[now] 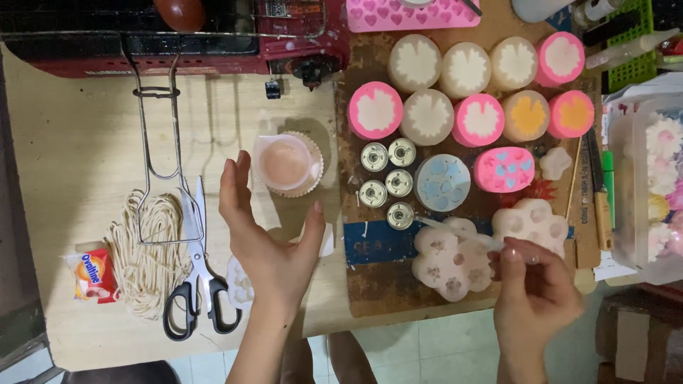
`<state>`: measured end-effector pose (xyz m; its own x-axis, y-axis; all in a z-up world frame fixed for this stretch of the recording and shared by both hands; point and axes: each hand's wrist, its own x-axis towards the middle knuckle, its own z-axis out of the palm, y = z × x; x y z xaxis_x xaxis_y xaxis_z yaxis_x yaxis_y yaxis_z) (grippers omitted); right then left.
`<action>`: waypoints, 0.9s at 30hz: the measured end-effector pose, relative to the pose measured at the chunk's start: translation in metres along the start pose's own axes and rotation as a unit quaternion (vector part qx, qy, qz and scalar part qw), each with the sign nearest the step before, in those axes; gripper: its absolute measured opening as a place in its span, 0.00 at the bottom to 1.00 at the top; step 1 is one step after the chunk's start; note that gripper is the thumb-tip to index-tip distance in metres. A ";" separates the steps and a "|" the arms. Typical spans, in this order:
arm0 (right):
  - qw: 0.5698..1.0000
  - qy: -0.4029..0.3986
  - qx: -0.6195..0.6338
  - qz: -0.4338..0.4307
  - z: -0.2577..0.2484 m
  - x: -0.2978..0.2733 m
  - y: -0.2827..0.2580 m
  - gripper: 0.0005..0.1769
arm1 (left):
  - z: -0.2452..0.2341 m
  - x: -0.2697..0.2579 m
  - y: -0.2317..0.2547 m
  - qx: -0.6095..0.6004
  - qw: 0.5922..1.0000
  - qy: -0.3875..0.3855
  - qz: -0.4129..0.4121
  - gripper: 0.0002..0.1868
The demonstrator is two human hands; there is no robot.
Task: Mixing wax with fragrance and pouring it into flower-shaped silicone molds to create candles.
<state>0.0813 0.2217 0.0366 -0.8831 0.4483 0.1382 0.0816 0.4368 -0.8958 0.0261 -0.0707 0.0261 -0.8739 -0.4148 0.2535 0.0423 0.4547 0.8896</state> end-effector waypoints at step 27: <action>0.998 -0.013 -0.056 -0.030 -0.005 -0.009 0.000 0.08 | -0.007 -0.004 0.002 0.011 1.000 -0.006 -0.013 0.49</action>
<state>0.0920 0.2220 0.0372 -0.8997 0.3985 0.1780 0.0777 0.5475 -0.8332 0.0330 -0.0737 0.0296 -0.8806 -0.4172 0.2248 0.0079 0.4613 0.8872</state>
